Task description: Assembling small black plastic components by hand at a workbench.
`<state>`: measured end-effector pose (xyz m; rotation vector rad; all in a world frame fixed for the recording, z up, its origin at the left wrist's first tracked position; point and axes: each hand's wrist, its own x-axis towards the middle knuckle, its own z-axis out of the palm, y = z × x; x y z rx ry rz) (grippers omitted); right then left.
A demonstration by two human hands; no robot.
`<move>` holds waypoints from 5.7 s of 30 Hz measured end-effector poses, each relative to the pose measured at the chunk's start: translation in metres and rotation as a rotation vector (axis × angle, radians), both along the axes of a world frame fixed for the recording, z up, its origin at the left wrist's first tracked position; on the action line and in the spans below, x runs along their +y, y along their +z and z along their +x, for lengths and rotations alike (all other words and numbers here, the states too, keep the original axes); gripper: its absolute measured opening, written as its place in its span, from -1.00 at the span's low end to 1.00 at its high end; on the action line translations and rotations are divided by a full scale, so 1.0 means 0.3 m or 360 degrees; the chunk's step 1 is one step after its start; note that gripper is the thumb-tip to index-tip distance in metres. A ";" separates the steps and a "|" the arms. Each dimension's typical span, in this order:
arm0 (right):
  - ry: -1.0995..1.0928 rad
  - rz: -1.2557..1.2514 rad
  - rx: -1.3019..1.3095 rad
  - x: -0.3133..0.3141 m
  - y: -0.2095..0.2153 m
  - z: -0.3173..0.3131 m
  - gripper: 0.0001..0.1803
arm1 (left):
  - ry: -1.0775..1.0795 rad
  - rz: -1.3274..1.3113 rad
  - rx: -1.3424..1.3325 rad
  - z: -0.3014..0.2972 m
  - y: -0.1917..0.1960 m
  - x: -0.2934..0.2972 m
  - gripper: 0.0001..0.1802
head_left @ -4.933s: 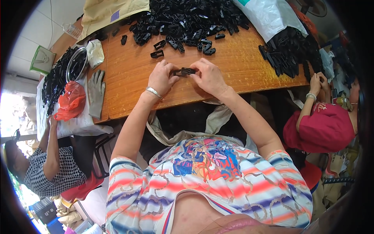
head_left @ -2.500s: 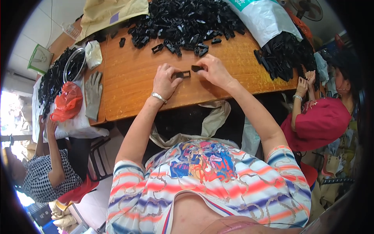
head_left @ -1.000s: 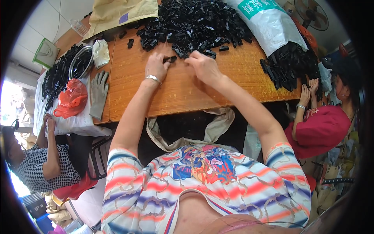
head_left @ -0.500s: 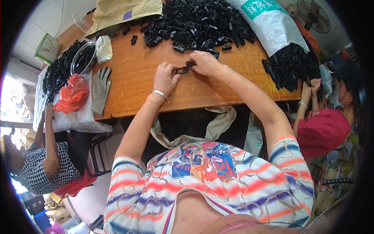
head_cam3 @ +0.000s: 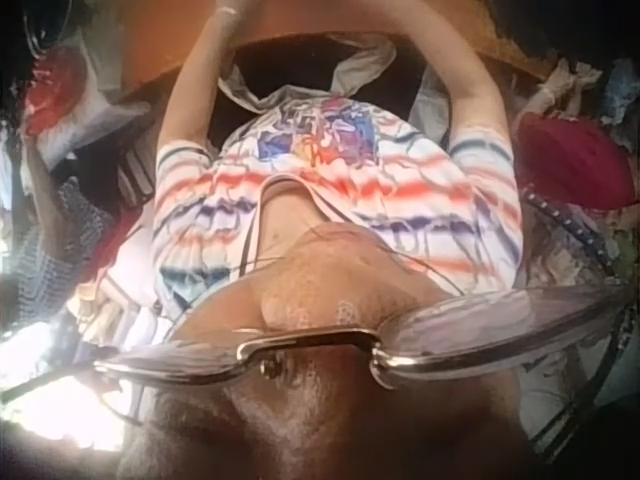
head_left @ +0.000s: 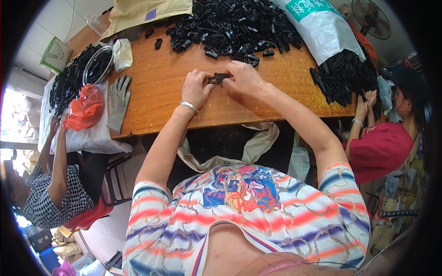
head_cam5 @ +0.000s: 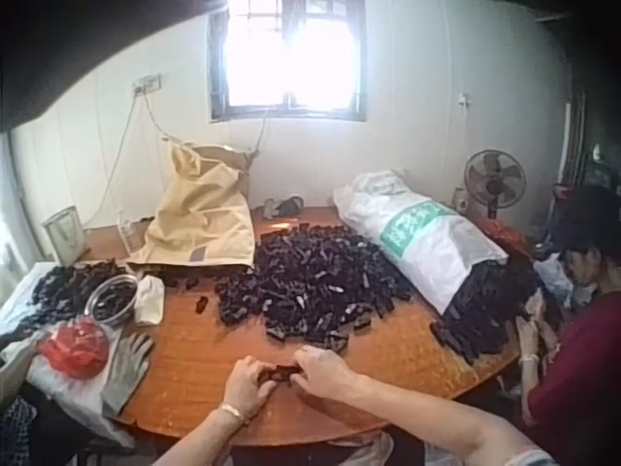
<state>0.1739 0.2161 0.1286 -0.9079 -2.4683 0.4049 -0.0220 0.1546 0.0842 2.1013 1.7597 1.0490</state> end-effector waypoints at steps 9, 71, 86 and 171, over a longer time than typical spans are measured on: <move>0.0065 0.0028 -0.0213 -0.005 0.006 -0.052 -0.81 | -0.0067 -0.0030 0.0016 0.000 0.011 0.009 -0.69; -0.0634 -0.1002 0.0748 -0.014 -0.071 -0.009 -0.83 | -0.0015 0.0152 0.0211 -0.075 0.029 0.000 -0.65; -0.0220 -0.0163 0.0109 -0.057 -0.011 -0.035 -0.78 | -0.0028 0.0031 0.0120 -0.083 0.007 0.027 -0.70; -0.0167 0.0350 -0.0173 0.216 -0.107 -0.126 -0.85 | 0.0112 0.0312 0.0585 -0.100 0.023 0.201 -0.54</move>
